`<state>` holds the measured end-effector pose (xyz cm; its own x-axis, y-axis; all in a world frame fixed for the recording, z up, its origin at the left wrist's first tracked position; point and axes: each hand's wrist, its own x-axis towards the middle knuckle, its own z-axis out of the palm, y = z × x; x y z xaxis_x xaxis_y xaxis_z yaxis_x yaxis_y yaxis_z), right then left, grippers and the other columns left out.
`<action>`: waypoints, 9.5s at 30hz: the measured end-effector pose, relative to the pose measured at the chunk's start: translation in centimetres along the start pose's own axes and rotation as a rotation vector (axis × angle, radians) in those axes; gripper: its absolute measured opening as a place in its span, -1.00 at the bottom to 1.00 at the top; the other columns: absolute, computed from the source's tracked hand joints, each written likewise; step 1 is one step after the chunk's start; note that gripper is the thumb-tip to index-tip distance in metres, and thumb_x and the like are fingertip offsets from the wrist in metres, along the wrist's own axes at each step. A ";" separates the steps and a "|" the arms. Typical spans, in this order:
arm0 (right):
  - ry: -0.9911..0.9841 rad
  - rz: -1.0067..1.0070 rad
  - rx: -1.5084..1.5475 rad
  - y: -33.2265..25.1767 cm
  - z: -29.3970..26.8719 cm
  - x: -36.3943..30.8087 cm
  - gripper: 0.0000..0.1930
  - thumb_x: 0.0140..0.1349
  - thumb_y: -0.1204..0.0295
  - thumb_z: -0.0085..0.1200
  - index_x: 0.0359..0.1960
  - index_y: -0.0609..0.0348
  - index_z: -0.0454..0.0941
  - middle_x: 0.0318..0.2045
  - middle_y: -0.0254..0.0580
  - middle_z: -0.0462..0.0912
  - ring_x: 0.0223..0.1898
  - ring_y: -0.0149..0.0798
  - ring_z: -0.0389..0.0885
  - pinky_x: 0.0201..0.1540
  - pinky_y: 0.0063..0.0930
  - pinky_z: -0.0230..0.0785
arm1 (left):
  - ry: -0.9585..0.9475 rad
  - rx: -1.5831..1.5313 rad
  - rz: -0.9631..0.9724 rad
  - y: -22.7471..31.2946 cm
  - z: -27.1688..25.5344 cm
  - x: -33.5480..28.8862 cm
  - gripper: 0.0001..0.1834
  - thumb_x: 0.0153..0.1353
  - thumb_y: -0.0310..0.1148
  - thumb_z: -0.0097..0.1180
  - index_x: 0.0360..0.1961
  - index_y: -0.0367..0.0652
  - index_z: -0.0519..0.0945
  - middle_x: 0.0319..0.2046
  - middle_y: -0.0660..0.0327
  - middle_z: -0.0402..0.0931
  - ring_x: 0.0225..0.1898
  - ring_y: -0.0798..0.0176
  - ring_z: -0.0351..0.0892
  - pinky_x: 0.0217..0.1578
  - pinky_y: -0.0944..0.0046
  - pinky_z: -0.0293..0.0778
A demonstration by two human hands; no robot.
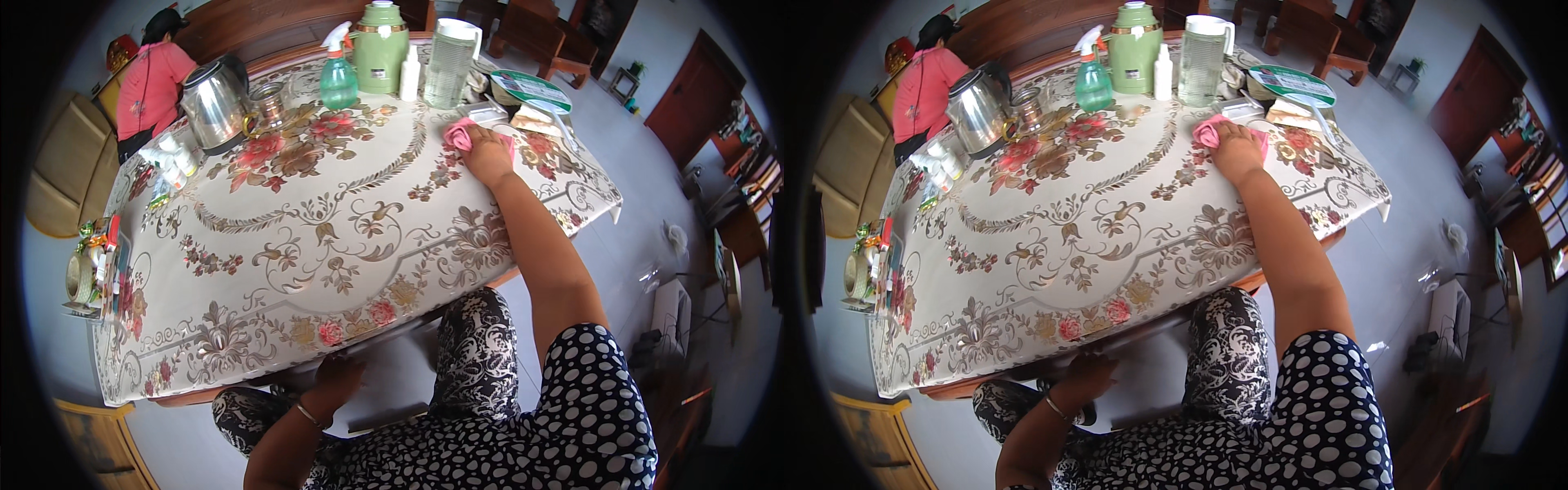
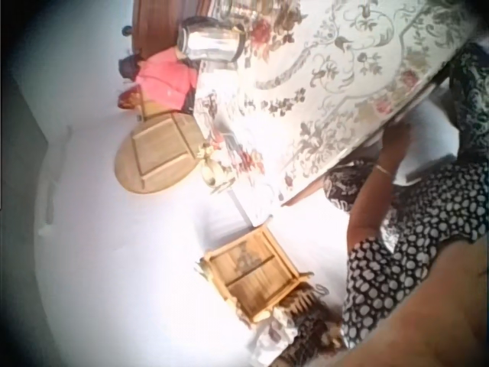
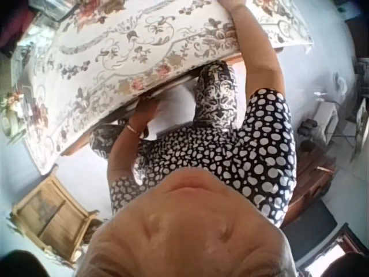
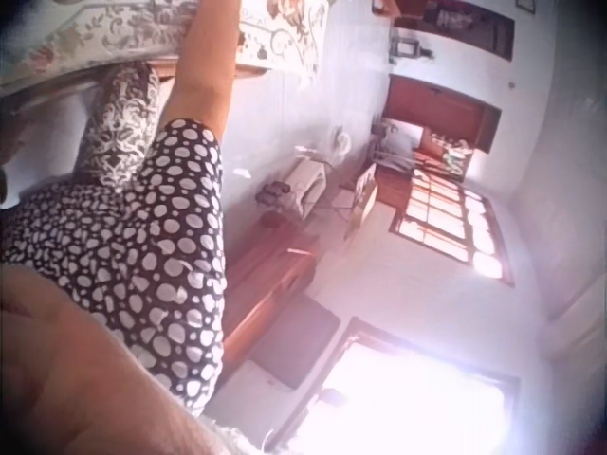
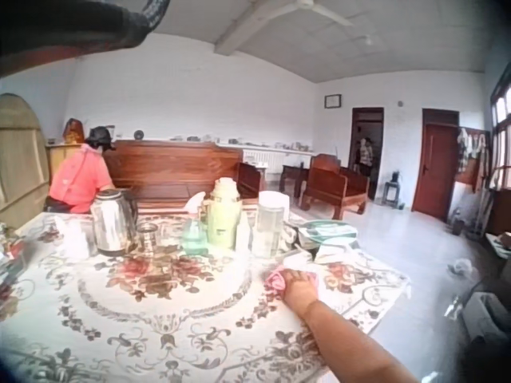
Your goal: The person sits on the floor and wipes a floral-patterned tablecloth with a pink cloth. They move the cloth in circular and back-and-forth motions across the surface, working around various items placed on the table.
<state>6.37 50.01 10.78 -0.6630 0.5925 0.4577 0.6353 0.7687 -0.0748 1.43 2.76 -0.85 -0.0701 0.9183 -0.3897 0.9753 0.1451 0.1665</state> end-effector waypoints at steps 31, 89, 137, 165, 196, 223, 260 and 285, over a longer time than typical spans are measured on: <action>0.095 -0.192 0.024 -1.6 -4.8 -11.0 -0.51 0.17 0.24 0.04 0.14 0.12 0.37 0.06 -0.09 0.48 0.13 -0.04 0.37 0.17 -0.15 0.18 | 0.207 0.020 0.025 0.2 0.9 -3.3 -0.70 -0.02 -0.16 0.25 -0.33 -0.10 0.57 -0.35 0.13 0.57 -0.27 0.09 0.59 -0.27 0.08 0.45; 0.045 0.183 -0.172 14.1 -7.7 -14.8 -0.54 0.22 0.24 0.01 0.06 0.29 0.38 0.00 0.14 0.49 0.07 0.17 0.40 0.15 -0.09 0.24 | 0.222 -0.005 -0.020 -0.3 1.9 -4.3 -0.66 0.04 -0.14 0.21 -0.20 -0.07 0.57 -0.23 0.14 0.56 -0.14 0.08 0.56 -0.12 0.05 0.40; 0.078 -0.074 0.029 1.2 -1.4 -4.5 -0.51 0.20 0.14 0.04 0.09 0.16 0.40 0.00 0.09 0.52 0.03 0.04 0.49 0.13 -0.22 0.29 | 0.246 -0.046 0.012 0.4 0.0 -3.5 -0.64 -0.05 -0.21 0.27 -0.25 -0.14 0.53 -0.28 0.06 0.56 -0.24 0.03 0.59 -0.26 0.04 0.48; 0.037 -0.496 0.335 -12.8 -7.9 -14.5 -0.51 -0.01 0.48 0.19 0.03 0.19 0.42 -0.03 0.00 0.51 0.04 -0.06 0.47 0.15 -0.29 0.29 | 0.137 0.014 0.081 1.0 0.3 -3.5 -0.65 0.00 -0.18 0.24 -0.22 -0.13 0.51 -0.36 0.15 0.54 -0.27 0.10 0.56 -0.24 0.07 0.45; 0.059 0.072 -0.011 15.2 -3.7 -5.2 -0.51 0.19 0.17 0.00 0.13 0.10 0.39 0.04 -0.01 0.51 0.09 -0.01 0.44 0.19 -0.20 0.21 | -0.013 0.071 0.010 0.7 0.9 -0.6 -0.55 -0.02 -0.13 0.28 -0.12 -0.08 0.52 -0.38 0.15 0.55 -0.33 0.07 0.58 -0.27 0.09 0.48; -0.055 0.556 -0.299 23.9 -5.8 -8.0 -0.42 0.20 -0.03 -0.14 0.19 -0.02 0.34 0.20 -0.15 0.39 0.21 0.00 0.32 0.23 -0.07 0.11 | -0.016 0.066 0.024 1.4 0.8 -0.3 -0.61 -0.02 -0.13 0.29 -0.23 -0.10 0.51 -0.40 0.17 0.54 -0.31 0.10 0.57 -0.28 0.08 0.45; 0.028 -0.111 0.193 8.4 -6.0 -9.7 -0.61 0.14 0.34 0.08 0.00 0.21 0.47 -0.14 0.05 0.60 -0.10 0.00 0.57 0.03 -0.23 0.37 | -0.060 0.035 -0.061 -0.7 2.6 -1.0 -0.62 0.01 -0.15 0.24 -0.19 -0.11 0.54 -0.26 0.09 0.58 -0.11 0.03 0.55 -0.10 0.04 0.47; 0.138 -0.077 0.016 2.1 -1.2 -5.8 -0.56 0.16 0.23 0.04 0.06 0.12 0.44 -0.09 0.03 0.58 -0.03 0.00 0.54 0.08 -0.20 0.34 | 0.165 0.076 0.076 0.5 1.3 -2.9 -0.66 -0.01 -0.17 0.25 -0.27 -0.13 0.52 -0.38 0.16 0.53 -0.30 0.09 0.56 -0.28 0.08 0.44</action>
<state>12.02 47.85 9.04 -0.6484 0.4934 0.5797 0.5773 0.8151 -0.0481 2.38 -0.32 -0.76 -0.0228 0.9744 -0.2237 0.9917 0.0504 0.1184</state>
